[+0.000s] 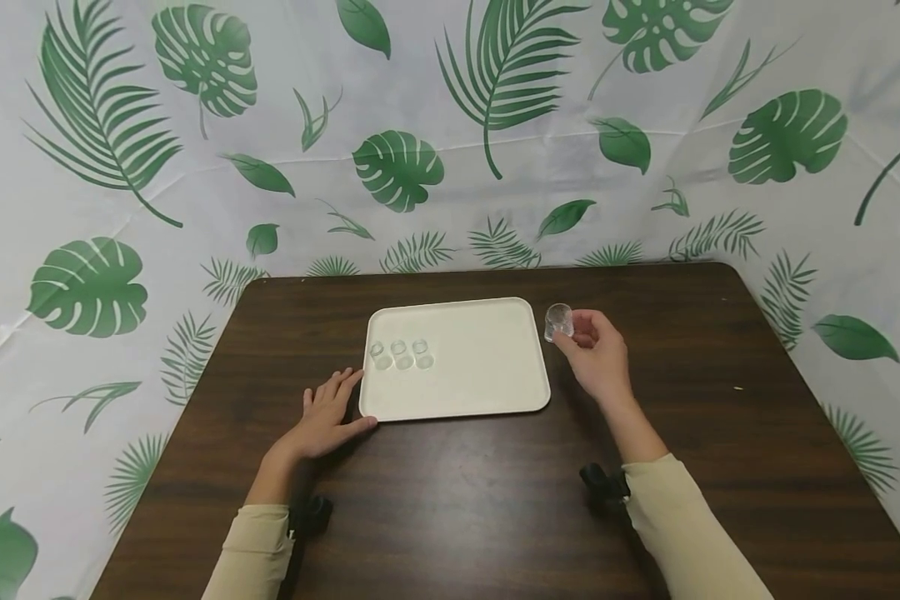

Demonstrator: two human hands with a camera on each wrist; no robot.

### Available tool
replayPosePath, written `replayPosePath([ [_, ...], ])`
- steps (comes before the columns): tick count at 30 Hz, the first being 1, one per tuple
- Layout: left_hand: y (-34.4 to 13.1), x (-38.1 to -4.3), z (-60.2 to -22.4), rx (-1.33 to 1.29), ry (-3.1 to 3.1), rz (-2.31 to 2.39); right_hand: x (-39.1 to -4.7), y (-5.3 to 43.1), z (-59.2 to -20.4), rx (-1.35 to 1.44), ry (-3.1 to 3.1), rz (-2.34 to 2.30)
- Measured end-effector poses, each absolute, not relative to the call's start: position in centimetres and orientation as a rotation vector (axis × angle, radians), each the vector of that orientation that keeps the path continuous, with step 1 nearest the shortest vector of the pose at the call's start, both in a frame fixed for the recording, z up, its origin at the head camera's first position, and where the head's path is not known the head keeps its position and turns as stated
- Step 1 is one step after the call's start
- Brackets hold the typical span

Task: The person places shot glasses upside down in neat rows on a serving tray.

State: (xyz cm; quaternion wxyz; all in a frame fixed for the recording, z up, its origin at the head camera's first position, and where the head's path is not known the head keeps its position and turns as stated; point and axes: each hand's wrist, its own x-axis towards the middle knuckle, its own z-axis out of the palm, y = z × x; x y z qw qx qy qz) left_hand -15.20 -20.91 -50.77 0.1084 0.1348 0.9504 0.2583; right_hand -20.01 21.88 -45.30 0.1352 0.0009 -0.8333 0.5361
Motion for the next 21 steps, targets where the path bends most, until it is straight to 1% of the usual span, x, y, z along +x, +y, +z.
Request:
replayPosePath([
  [7,-20.9,-15.1,-50.6,0.4,2.79,0.762,-20.9,19.4,-44.2,0.144,-2.521,1.432],
  [11,-20.9,-15.1,-50.7,0.403,2.784,0.763,-21.5,17.5,-44.1,0.222,-2.591,1.375],
  [15,-20.9,-15.2,-50.6,0.398,2.784,0.761,-21.8,15.6,-44.6,0.246,-2.624,1.387],
  [21,-20.9,-15.1,-50.5,0.389,2.779,0.753,-22.1,13.3,-46.2,0.209,-2.683,1.401],
])
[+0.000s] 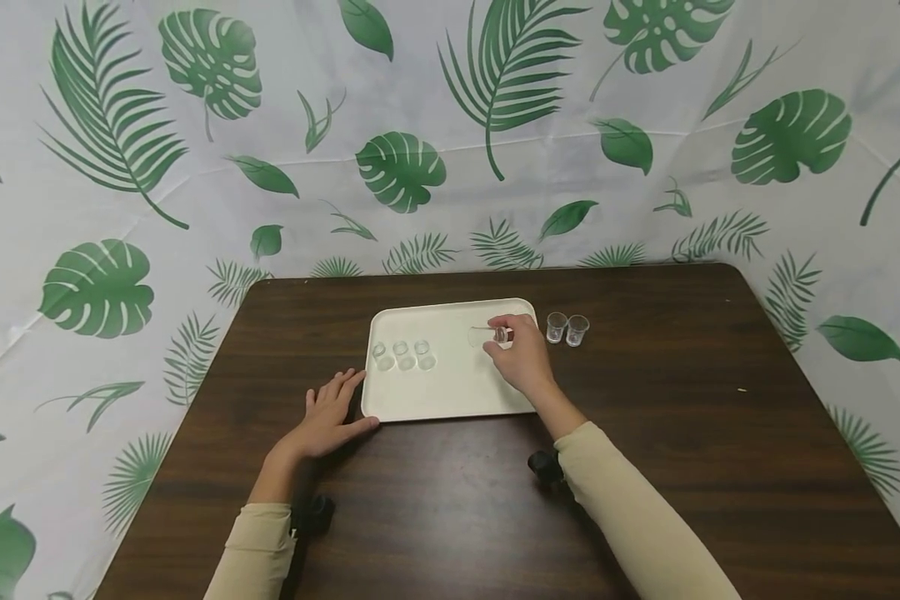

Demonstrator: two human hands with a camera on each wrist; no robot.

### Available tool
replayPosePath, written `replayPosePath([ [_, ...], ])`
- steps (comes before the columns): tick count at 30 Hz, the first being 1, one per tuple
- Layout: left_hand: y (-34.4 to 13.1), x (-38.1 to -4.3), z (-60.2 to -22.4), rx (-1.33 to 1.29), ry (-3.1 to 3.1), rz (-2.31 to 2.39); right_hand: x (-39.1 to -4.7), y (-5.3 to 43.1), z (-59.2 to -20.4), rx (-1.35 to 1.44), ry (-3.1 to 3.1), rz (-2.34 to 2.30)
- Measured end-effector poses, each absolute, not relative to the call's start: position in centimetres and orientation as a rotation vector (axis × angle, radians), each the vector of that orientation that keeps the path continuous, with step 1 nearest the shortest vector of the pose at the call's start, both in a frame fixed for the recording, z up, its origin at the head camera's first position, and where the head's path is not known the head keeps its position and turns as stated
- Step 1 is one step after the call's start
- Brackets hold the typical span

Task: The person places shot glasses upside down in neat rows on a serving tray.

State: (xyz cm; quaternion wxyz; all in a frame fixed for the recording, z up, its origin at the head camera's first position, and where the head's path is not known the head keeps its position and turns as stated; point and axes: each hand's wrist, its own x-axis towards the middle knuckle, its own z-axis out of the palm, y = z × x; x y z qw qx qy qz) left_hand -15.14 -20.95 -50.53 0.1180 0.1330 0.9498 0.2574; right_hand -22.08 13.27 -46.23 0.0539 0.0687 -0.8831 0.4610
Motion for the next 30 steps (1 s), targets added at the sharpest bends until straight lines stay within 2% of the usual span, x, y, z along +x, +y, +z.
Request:
replayPosePath([
  [9,-21.0,-15.3,-50.6,0.397,2.792,0.757,-22.9,10.2,-48.4,0.15,-2.68,1.429],
  [19,-21.0,-15.3,-50.5,0.39,2.78,0.768,-23.2,7.7,-49.2,0.14,-2.661,1.443],
  [30,-21.0,-15.4,-50.5,0.393,2.78,0.764,-23.2,6.7,-50.0,0.272,-2.66,1.319],
])
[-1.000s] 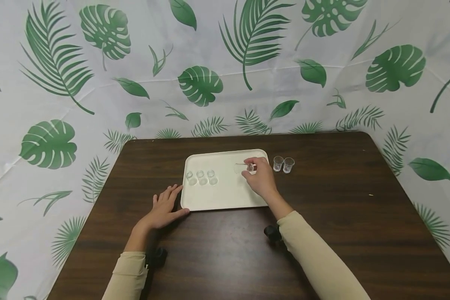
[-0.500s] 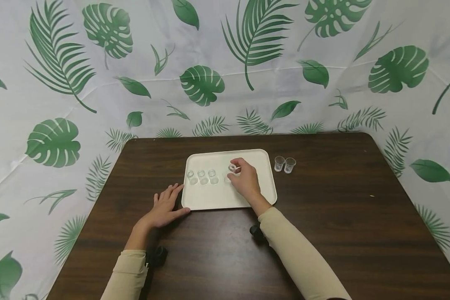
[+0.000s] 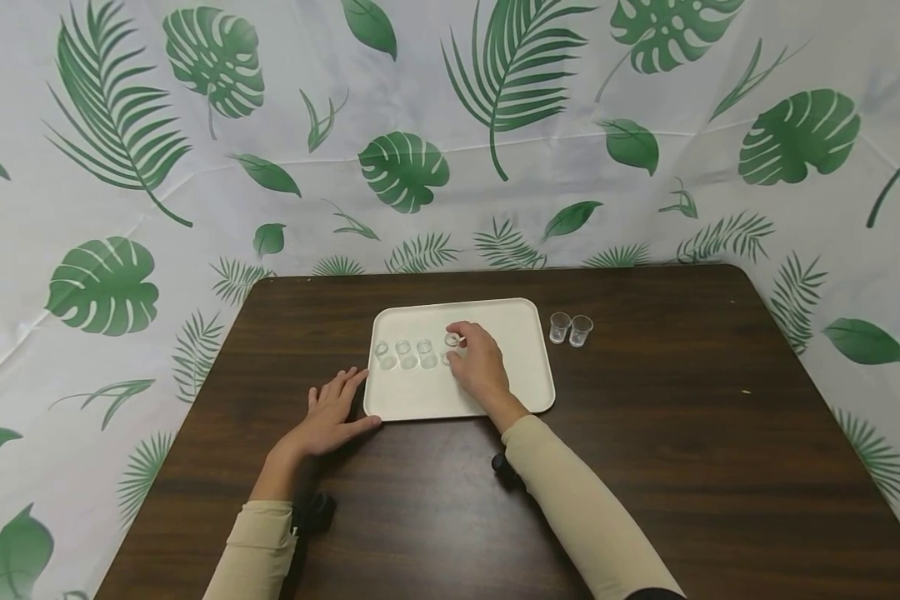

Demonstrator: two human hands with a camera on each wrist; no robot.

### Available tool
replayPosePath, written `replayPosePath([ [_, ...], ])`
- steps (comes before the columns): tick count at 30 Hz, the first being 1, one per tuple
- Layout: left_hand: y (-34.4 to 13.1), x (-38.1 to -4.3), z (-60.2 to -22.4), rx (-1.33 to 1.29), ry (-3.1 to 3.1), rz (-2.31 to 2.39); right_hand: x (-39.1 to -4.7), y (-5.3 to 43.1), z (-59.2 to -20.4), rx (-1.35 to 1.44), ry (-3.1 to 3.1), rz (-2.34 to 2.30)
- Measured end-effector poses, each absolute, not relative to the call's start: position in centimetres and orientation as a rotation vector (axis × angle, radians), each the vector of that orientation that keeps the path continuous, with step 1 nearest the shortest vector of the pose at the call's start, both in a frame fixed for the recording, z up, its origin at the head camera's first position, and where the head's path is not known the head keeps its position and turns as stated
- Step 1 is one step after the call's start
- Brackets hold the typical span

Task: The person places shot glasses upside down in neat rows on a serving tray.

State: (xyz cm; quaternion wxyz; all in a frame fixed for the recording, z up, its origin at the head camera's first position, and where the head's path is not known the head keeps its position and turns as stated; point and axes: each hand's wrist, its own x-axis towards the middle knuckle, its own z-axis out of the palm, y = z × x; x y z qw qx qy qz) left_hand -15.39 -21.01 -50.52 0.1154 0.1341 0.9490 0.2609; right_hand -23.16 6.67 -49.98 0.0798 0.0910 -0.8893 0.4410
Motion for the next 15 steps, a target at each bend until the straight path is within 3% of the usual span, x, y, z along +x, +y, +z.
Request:
replayPosePath([
  [15,-20.98,-15.34,-50.51,0.397,2.787,0.762,-23.19,6.57,-50.58,0.374,-2.688,1.223],
])
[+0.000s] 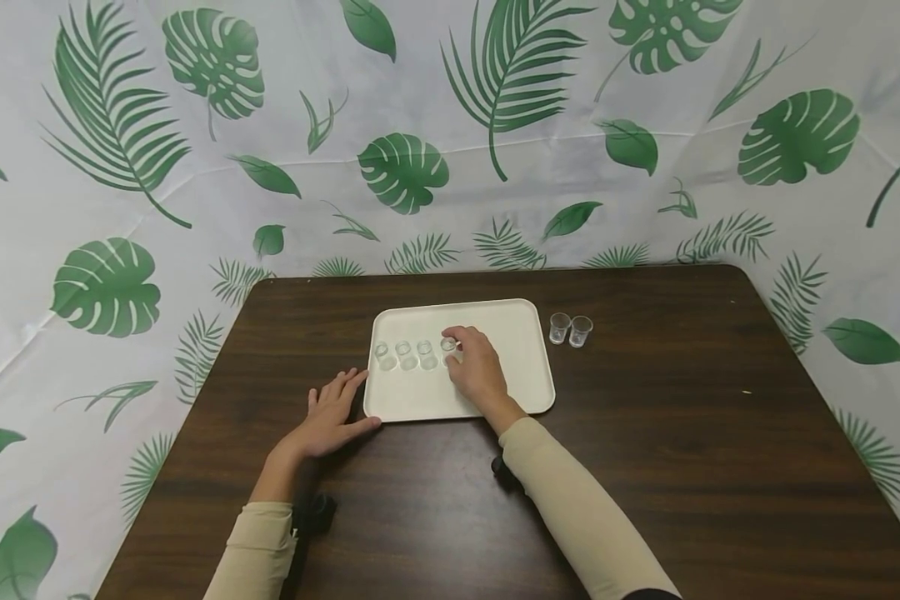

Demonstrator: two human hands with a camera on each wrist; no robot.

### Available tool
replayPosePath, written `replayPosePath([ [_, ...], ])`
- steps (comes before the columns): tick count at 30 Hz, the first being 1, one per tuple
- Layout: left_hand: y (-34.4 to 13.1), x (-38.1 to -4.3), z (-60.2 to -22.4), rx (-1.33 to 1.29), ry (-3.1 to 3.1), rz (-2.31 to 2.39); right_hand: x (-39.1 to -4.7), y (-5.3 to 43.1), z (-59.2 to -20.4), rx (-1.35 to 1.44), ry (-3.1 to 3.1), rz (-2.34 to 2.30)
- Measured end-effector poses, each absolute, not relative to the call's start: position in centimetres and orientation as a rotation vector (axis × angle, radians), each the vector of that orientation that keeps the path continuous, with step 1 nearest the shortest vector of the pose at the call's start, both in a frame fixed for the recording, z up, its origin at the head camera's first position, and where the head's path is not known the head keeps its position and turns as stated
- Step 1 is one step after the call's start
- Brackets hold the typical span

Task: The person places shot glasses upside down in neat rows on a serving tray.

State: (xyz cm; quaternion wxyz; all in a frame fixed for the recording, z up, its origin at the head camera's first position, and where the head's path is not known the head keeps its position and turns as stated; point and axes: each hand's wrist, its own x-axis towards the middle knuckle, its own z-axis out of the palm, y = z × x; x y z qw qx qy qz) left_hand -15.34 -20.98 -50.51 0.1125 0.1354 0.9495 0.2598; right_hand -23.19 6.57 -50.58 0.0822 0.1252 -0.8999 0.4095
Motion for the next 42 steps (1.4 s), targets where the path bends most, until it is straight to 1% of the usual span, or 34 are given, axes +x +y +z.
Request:
replayPosePath([
  [23,-20.9,-15.2,-50.4,0.384,2.787,0.76,-22.8,6.5,-50.4,0.326,-2.793,1.174],
  [34,-20.8,-15.2,-50.4,0.395,2.803,0.771,-22.3,7.4,-50.0,0.36,-2.75,1.211],
  [42,-20.9,-15.3,-50.8,0.408,2.807,0.763,-21.5,8.4,-49.1,0.317,-2.664,1.267],
])
